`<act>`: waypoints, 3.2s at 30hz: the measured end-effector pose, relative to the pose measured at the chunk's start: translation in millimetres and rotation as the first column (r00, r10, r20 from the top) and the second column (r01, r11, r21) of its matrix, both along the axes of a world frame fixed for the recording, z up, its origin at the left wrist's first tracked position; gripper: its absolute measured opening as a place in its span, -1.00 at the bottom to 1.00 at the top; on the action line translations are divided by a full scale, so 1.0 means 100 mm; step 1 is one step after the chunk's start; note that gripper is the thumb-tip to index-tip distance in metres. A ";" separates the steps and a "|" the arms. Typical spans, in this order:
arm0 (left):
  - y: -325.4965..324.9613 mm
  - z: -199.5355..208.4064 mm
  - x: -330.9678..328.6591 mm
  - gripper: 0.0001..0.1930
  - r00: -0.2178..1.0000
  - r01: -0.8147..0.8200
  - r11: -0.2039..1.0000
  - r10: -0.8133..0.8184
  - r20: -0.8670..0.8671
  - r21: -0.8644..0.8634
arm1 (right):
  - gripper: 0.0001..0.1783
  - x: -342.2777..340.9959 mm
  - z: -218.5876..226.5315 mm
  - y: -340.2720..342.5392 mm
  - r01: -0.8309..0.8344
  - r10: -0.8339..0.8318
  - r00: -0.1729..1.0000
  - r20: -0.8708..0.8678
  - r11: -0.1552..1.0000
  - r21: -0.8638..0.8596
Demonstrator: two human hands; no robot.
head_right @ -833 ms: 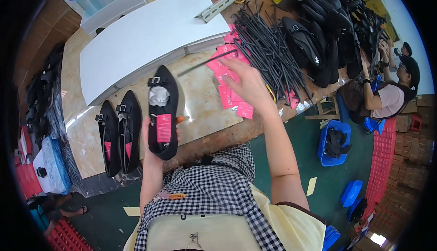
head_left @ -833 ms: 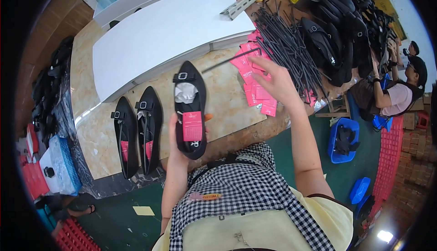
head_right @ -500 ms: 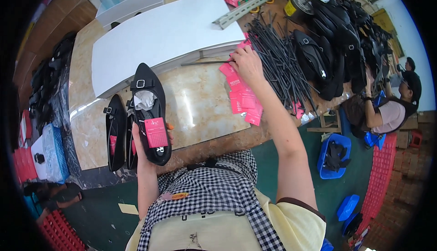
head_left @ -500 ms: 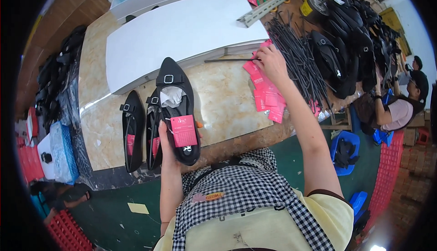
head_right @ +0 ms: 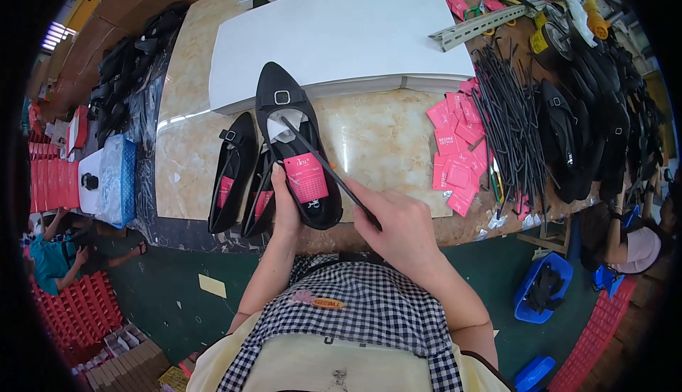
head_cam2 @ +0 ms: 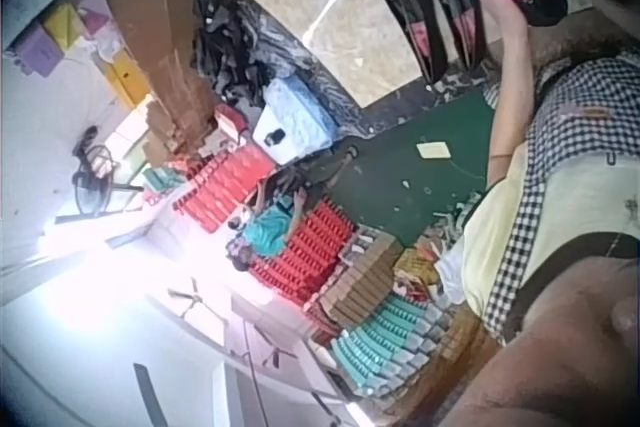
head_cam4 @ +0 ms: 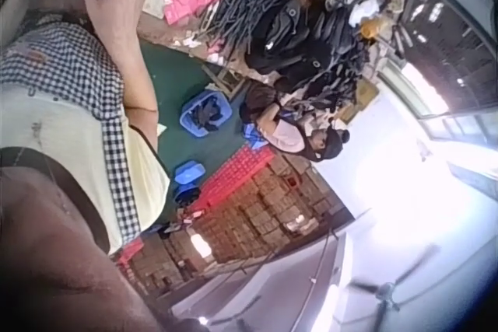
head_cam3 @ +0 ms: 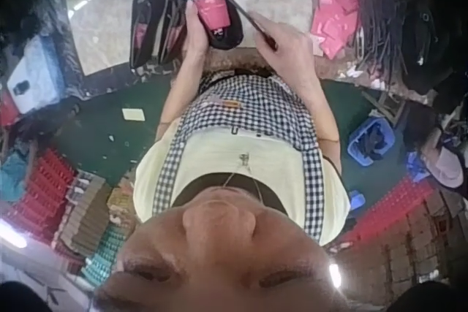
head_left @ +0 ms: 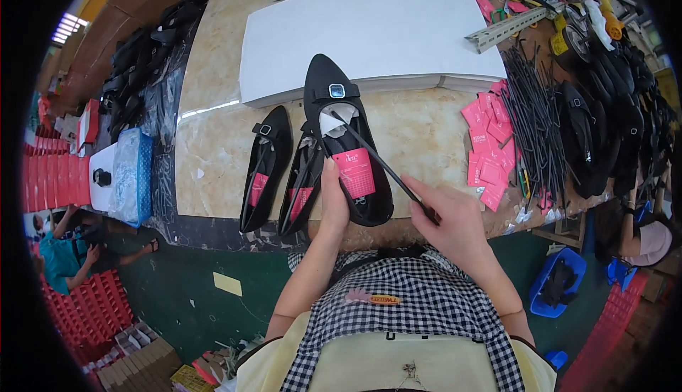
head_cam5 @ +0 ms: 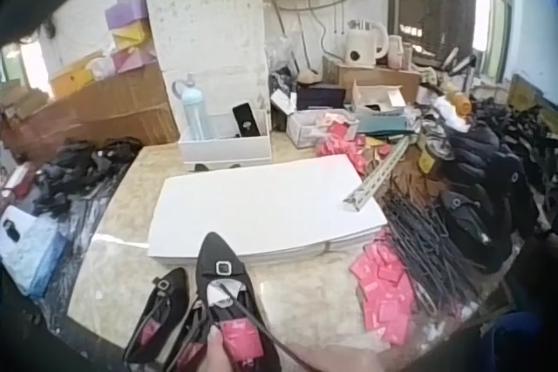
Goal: Inspecting black flat shoes, applying pink labels, and wrapping them in tissue paper.
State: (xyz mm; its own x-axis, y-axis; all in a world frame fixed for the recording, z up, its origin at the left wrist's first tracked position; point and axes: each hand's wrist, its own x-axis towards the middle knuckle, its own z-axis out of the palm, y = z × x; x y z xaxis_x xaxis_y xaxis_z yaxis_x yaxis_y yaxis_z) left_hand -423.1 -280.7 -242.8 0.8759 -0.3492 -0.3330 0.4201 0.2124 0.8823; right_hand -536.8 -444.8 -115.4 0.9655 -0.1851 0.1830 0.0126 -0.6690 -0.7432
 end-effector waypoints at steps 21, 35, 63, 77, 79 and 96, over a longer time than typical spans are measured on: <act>-0.16 0.24 -0.42 -0.29 0.998 -0.005 0.999 0.007 0.062 -0.033 | -0.63 0.43 -0.16 0.34 -0.013 -0.007 0.986 -0.165 0.993 -0.121; 1.33 0.57 0.17 -0.64 0.679 -0.138 0.322 -0.658 0.326 0.937 | -0.65 0.31 -0.34 0.06 0.010 0.056 0.968 -0.246 0.966 0.259; -0.84 1.32 1.58 -0.62 -0.032 -0.258 0.478 -0.873 0.487 0.840 | -0.13 -2.30 -0.21 -5.39 0.896 -0.840 0.405 0.362 0.285 -0.341; -0.63 1.13 0.61 -0.56 0.297 0.075 0.529 -0.821 0.488 0.845 | -0.65 -1.79 0.57 -4.49 0.895 -0.794 0.331 0.509 0.435 0.098; -1.19 1.18 0.21 -0.45 0.327 0.277 0.604 -0.791 0.518 0.747 | -0.73 -1.43 0.61 -3.86 0.533 -0.674 0.507 0.538 0.735 0.418; 0.83 -0.06 0.04 -0.42 0.970 -0.006 0.972 0.062 -0.236 0.234 | -0.61 0.25 -0.94 -0.21 0.153 -0.094 0.889 -0.448 0.984 0.095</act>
